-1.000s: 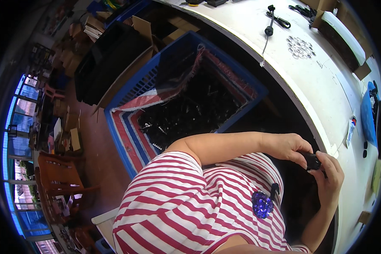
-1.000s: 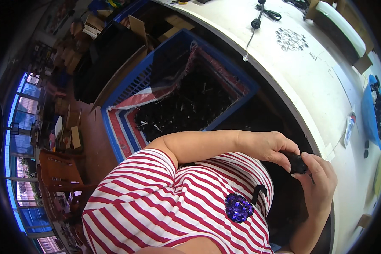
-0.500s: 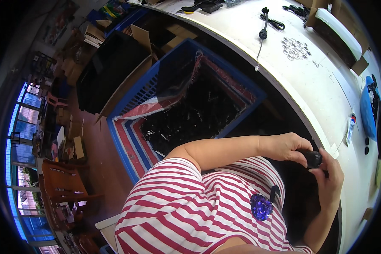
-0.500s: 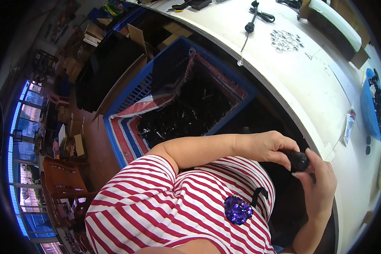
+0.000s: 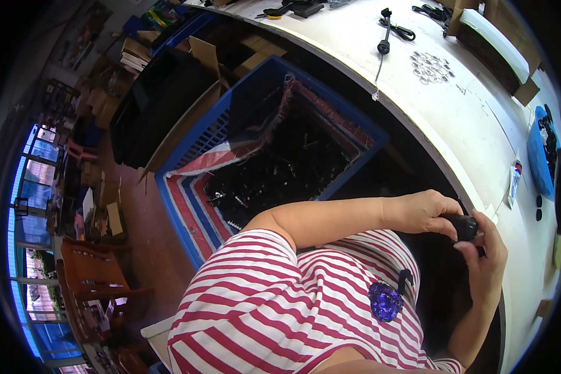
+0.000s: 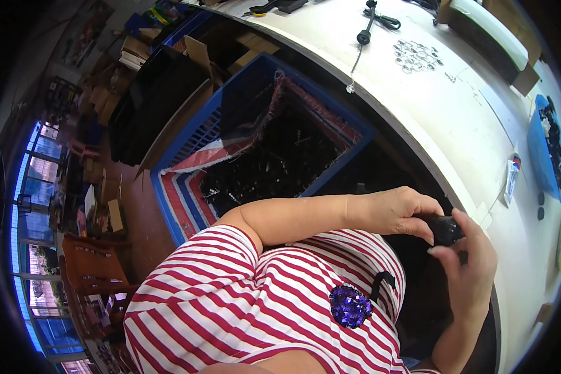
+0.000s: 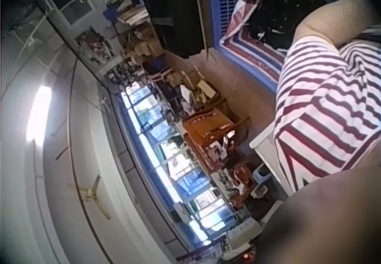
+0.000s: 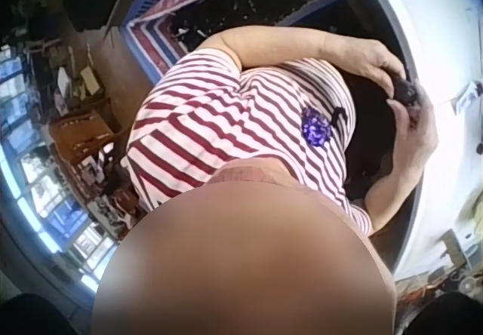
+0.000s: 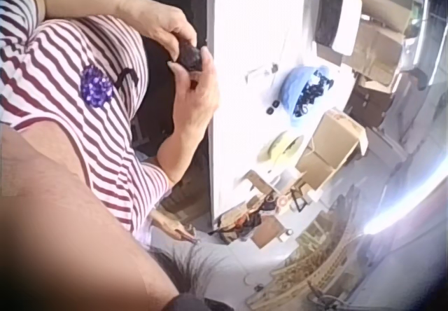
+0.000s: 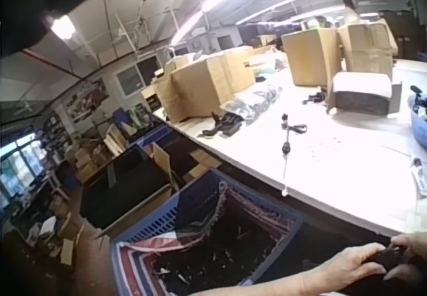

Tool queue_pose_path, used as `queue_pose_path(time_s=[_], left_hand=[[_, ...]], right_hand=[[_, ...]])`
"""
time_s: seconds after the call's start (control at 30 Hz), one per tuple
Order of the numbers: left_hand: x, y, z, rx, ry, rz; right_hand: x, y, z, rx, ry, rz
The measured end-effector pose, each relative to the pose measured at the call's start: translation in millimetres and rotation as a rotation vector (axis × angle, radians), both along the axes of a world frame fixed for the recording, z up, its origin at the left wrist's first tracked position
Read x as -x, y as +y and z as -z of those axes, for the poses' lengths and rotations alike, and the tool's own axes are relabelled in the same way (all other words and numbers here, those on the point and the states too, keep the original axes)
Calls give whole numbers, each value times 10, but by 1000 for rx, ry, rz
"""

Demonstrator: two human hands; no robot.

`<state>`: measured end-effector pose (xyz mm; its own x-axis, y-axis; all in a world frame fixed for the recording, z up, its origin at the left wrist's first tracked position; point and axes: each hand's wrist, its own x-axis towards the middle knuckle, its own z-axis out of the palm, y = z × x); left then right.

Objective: The person applies glue to small black circular components and attaches white connectors. They then handle a large bundle of black cables, sorting and organizing them on a white table. The person works with various small parts and tools in a cluttered workspace.

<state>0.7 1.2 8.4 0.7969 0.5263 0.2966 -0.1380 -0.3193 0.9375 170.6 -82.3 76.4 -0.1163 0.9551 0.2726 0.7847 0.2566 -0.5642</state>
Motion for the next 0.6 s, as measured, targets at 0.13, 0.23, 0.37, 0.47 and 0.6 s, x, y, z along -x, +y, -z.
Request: queue_pose_path(time_s=[0.13,0.23,0.37,0.47,0.6], left_hand=[[13,-62,17,0,-19,-64],[2,-4,-50,10,-30,-44],[13,-72,-8,-63,-29,-115],[20,-63,-37,-55,-40,-138],[40,-94,-7,-82,-51,-196]], right_hand=[[-22,40,-19,114,-39,24],[119,10,-99,-23,-1,71],[30,4,-166,116,-108,28],[165,18,-172,35,14,53],[67,36,-175,188,88,25]])
